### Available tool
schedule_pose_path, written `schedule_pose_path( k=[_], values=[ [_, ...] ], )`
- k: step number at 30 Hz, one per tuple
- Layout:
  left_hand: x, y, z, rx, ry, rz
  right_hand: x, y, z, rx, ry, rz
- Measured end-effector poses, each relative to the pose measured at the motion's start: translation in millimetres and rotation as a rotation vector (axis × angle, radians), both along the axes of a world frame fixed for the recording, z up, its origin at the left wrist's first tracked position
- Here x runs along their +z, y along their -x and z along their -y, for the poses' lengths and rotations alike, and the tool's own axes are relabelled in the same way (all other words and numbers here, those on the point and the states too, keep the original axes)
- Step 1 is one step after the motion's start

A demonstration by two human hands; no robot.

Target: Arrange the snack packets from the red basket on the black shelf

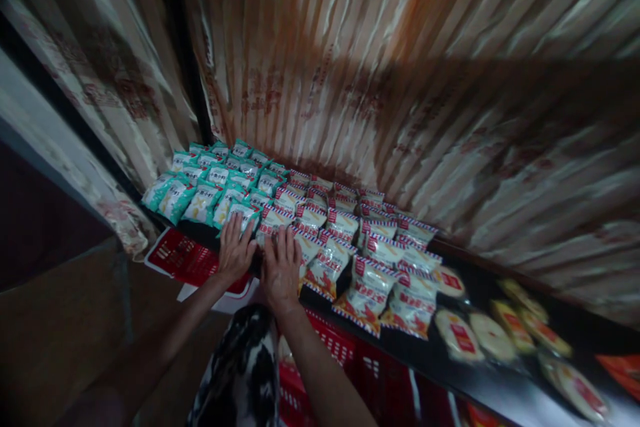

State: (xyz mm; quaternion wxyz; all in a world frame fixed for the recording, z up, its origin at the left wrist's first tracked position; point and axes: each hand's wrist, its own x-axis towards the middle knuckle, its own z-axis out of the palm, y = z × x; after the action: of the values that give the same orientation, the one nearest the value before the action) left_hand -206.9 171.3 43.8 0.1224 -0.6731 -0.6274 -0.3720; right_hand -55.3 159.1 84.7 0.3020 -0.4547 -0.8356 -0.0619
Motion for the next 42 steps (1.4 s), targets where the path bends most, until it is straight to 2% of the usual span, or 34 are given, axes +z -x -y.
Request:
schedule_pose_path(
  k=[4, 9, 13, 19, 25, 31, 36, 42],
  values=[
    [-8.1, 2.3, -4.0, -0.007, 0.008, -0.016, -6.5, -13.5, -2.0, 0.009, 0.017, 0.021],
    [-5.3, -5.7, 1.2, -0.006, -0.029, 0.004, -3.0, -17.8, 0.5, 0.021, 0.003, 0.013],
    [-1.0, -26.8, 6.6, -0.064, -0.067, 0.015, -1.7, -27.1, 17.5, -0.060, 0.002, -0.015],
    [-0.2, -52.9, 4.1, -0.154, -0.048, -0.020, -11.8, -49.7, 33.8, -0.205, 0.028, -0.020],
    [-6.1, -56.8, -1.5, -0.168, -0.003, -0.035, -21.1, -58.1, 24.9, -0.168, 0.058, -0.010],
    [-2.4, -56.8, 3.7, -0.193, -0.014, -0.039, -16.7, -59.1, 26.7, -0.156, 0.085, -0.054],
    [2.0, -70.0, 12.3, -0.294, -0.030, -0.091, -12.9, -67.4, 29.6, -0.221, 0.084, -0.106],
    [-1.9, -86.5, 12.9, -0.297, -0.023, -0.111, -19.4, -77.3, 23.7, -0.137, 0.123, -0.117]
  ],
)
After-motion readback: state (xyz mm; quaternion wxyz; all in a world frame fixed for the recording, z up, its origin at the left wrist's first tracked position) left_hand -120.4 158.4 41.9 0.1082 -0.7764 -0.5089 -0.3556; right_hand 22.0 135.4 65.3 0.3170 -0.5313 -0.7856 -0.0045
